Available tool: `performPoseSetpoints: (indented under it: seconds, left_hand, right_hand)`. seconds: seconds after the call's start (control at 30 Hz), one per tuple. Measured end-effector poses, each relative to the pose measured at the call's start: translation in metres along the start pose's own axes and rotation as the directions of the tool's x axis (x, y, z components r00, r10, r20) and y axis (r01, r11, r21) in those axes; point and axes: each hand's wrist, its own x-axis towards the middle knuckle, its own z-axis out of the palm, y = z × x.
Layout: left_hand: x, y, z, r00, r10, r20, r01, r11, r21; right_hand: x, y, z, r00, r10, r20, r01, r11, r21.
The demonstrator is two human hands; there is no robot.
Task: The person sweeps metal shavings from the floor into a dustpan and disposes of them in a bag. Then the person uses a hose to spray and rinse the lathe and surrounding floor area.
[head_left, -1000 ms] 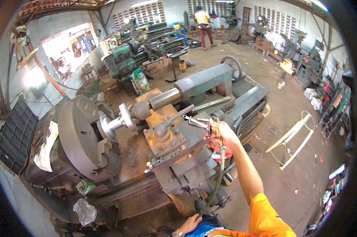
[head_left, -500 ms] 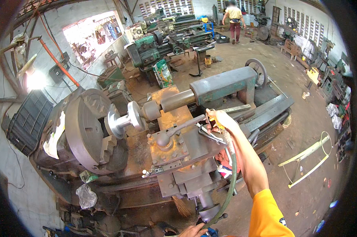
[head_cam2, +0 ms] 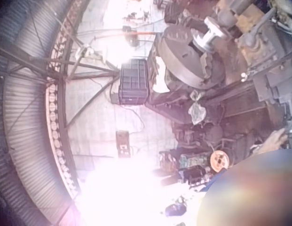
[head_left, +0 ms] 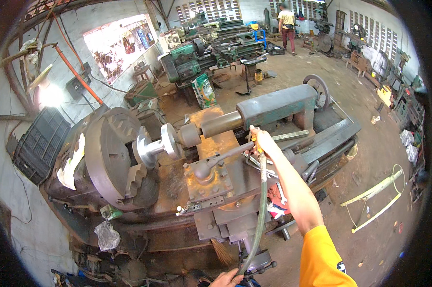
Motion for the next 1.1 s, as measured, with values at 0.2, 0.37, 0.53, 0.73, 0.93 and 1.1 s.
performPoseSetpoints:
  seconds: [0.2, 0.37, 0.53, 0.73, 0.93, 1.1]
  left_hand:
    - [0.001, -0.01, -0.004, 1.0, -0.008, -0.012, 0.008, 1.0, -0.028]
    - [-0.004, -0.016, -0.008, 0.997, -0.028, -0.072, 0.03, 0.999, 0.03]
    - [-0.004, -0.023, -0.016, 0.984, 0.036, -0.175, -0.016, 0.993, 0.114]
    - [-0.019, -0.025, -0.034, 0.981, -0.187, -0.046, 0.193, 0.949, 0.248]
    - [-0.059, -0.038, -0.057, 0.956, -0.273, 0.11, 0.254, 0.954, 0.159]
    - [-0.09, -0.077, -0.071, 0.989, -0.089, 0.115, 0.074, 0.989, 0.132]
  right_hand:
    - [0.004, -0.001, 0.004, 1.0, -0.027, -0.001, 0.026, 0.998, -0.053]
    - [-0.005, -0.009, 0.0, 0.997, -0.043, -0.061, 0.048, 0.996, 0.077]
    - [-0.031, -0.008, -0.011, 0.999, -0.003, 0.036, -0.01, 0.938, 0.346]
    - [-0.081, 0.002, -0.026, 0.996, -0.04, -0.084, 0.08, 0.829, 0.554]
    - [-0.137, -0.004, -0.005, 0.986, -0.093, -0.136, 0.134, 0.934, 0.33]
    - [-0.168, -0.037, 0.043, 0.987, -0.134, -0.091, 0.15, 0.968, 0.202]
